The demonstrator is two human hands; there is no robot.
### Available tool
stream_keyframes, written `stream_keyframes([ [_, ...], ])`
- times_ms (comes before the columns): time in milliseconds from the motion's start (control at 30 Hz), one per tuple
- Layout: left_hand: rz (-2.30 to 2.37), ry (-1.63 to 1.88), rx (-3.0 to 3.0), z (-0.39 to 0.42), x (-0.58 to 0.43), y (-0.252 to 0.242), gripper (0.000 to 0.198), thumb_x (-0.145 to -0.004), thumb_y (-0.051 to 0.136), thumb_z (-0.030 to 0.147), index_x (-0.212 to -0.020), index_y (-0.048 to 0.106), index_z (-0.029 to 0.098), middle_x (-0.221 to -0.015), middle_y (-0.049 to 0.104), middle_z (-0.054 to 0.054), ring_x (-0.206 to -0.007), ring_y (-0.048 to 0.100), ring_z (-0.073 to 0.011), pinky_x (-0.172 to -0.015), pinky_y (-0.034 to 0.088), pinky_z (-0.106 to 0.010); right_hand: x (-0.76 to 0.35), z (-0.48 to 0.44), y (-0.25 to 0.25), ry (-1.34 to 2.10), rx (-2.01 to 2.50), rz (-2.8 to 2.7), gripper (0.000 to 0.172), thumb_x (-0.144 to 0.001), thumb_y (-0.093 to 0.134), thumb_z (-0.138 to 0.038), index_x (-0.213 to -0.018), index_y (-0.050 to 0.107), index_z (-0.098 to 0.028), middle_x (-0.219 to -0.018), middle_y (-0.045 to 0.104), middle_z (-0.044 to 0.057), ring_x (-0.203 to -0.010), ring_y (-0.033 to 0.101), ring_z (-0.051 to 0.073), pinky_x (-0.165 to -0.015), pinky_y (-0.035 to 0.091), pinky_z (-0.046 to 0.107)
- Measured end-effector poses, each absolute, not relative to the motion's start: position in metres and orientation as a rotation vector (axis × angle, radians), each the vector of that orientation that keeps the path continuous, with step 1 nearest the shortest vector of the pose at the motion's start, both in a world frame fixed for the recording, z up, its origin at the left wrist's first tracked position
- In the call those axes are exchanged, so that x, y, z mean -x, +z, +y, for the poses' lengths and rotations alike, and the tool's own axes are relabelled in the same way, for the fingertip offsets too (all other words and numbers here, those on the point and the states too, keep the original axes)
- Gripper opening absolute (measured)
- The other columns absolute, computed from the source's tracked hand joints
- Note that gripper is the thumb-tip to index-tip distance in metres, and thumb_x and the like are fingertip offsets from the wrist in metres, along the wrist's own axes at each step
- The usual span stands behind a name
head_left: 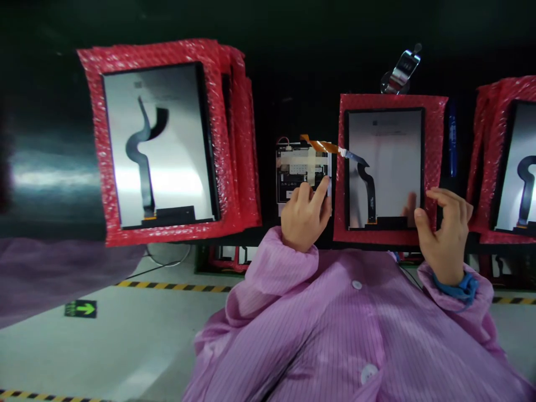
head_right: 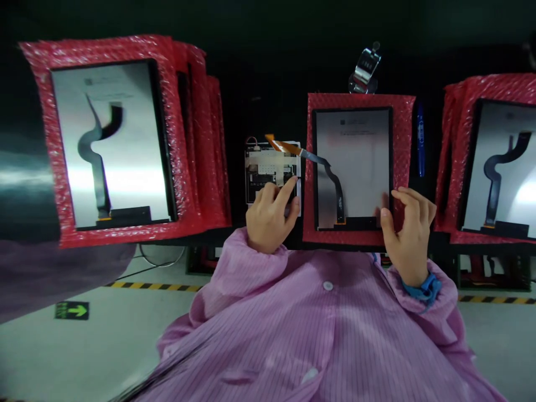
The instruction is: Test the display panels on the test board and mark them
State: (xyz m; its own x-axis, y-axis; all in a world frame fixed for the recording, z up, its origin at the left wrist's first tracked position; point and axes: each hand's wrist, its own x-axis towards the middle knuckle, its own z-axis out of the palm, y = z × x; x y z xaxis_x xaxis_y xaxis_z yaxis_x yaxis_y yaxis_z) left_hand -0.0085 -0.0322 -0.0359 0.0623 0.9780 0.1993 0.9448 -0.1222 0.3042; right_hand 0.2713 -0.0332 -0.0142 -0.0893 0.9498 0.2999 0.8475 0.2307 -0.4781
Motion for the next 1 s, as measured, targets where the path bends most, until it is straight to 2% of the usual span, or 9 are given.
stream_keyframes([
  [200, 2.029, 0.608, -2.165, -0.033, 0.009, -0.04, 0.048, -0.102, 0.047, 0.042, -0.141, 0.067, 0.022, -0.095, 0.065, -0.013, -0.086, 0.062, -0.0278, -0.072, 0.052, -0.036, -0.275, -0.038, -0.02, 0.25, 1.706, -1.941, 0.039, -0.104, 0.049, -0.046, -0.131, 0.061, -0.021, -0.133, 0.064, 0.014, -0.128, 0.058, 0.031, -0.111, 0.043, 0.055],
  [300, 2.045, 0.643, -2.141, -0.034, 0.009, -0.041, 0.045, -0.102, 0.047, 0.038, -0.139, 0.069, 0.022, -0.094, 0.065, -0.012, -0.085, 0.062, -0.0276, -0.075, 0.053, -0.037, -0.274, -0.039, -0.023, 0.242, 1.743, -1.954, 0.046, -0.103, 0.048, -0.05, -0.136, 0.06, -0.02, -0.134, 0.062, 0.015, -0.128, 0.055, 0.032, -0.112, 0.043, 0.058],
  [400, 2.023, 0.798, -2.127, -0.04, -0.003, -0.035, 0.041, -0.102, 0.048, 0.033, -0.136, 0.069, 0.023, -0.096, 0.067, -0.011, -0.087, 0.064, -0.0263, -0.08, 0.053, -0.038, -0.271, -0.04, -0.026, 0.242, 1.78, -1.951, 0.046, -0.103, 0.046, -0.048, -0.137, 0.062, -0.02, -0.135, 0.061, 0.015, -0.128, 0.053, 0.033, -0.114, 0.042, 0.06],
  [500, 1.895, 0.993, -2.145, -0.053, -0.029, -0.028, 0.04, -0.102, 0.049, 0.028, -0.137, 0.065, 0.017, -0.11, 0.07, -0.015, -0.099, 0.066, -0.0272, -0.09, 0.053, -0.042, -0.265, -0.04, -0.03, 0.216, 1.795, -1.923, 0.045, -0.104, 0.045, -0.046, -0.134, 0.064, -0.018, -0.134, 0.06, 0.016, -0.127, 0.053, 0.033, -0.113, 0.042, 0.059],
  [600, 1.787, 0.956, -2.176, -0.066, -0.053, -0.027, 0.041, -0.103, 0.05, 0.029, -0.137, 0.062, 0.009, -0.126, 0.068, -0.023, -0.114, 0.065, -0.0329, -0.096, 0.054, -0.048, -0.26, -0.037, -0.036, 0.197, 1.826, -1.847, 0.047, -0.102, 0.046, -0.047, -0.131, 0.067, -0.015, -0.131, 0.061, 0.017, -0.124, 0.053, 0.033, -0.113, 0.043, 0.059],
  [700, 1.761, 0.947, -2.136, -0.07, -0.06, -0.029, 0.038, -0.104, 0.049, 0.03, -0.133, 0.061, 0.009, -0.129, 0.068, -0.024, -0.12, 0.065, -0.0348, -0.102, 0.055, -0.052, -0.261, -0.031, -0.038, 0.268, 1.873, -1.711, 0.046, -0.098, 0.051, -0.052, -0.12, 0.071, -0.017, -0.126, 0.063, 0.015, -0.12, 0.055, 0.032, -0.11, 0.044, 0.059],
  [800, 1.702, 0.944, -2.047, -0.069, -0.051, -0.024, 0.038, -0.106, 0.047, 0.037, -0.13, 0.062, 0.012, -0.128, 0.07, -0.022, -0.122, 0.066, -0.0336, -0.104, 0.056, -0.052, -0.265, -0.025, -0.024, 0.457, 1.854, -1.547, 0.04, -0.096, 0.055, -0.055, -0.107, 0.074, -0.021, -0.124, 0.065, 0.012, -0.119, 0.057, 0.031, -0.107, 0.047, 0.057],
  [900, 1.591, 0.838, -1.917, -0.065, -0.033, -0.01, 0.041, -0.106, 0.046, 0.047, -0.128, 0.064, 0.018, -0.131, 0.071, -0.018, -0.126, 0.067, -0.0312, -0.107, 0.056, -0.05, -0.259, -0.026, 0.008, 0.622, 1.712, -1.464, 0.033, -0.099, 0.055, -0.05, -0.109, 0.073, -0.025, -0.128, 0.066, 0.009, -0.124, 0.059, 0.029, -0.109, 0.047, 0.055],
  [1000, 1.506, 0.822, -1.746, -0.055, -0.018, 0.011, 0.039, -0.105, 0.047, 0.055, -0.109, 0.069, 0.023, -0.117, 0.076, -0.012, -0.114, 0.072, -0.0275, -0.101, 0.059, -0.044, -0.237, -0.03, 0.047, 0.653, 1.529, -1.511, 0.03, -0.101, 0.054, -0.046, -0.113, 0.073, -0.026, -0.13, 0.065, 0.008, -0.127, 0.059, 0.027, -0.113, 0.046, 0.055],
])
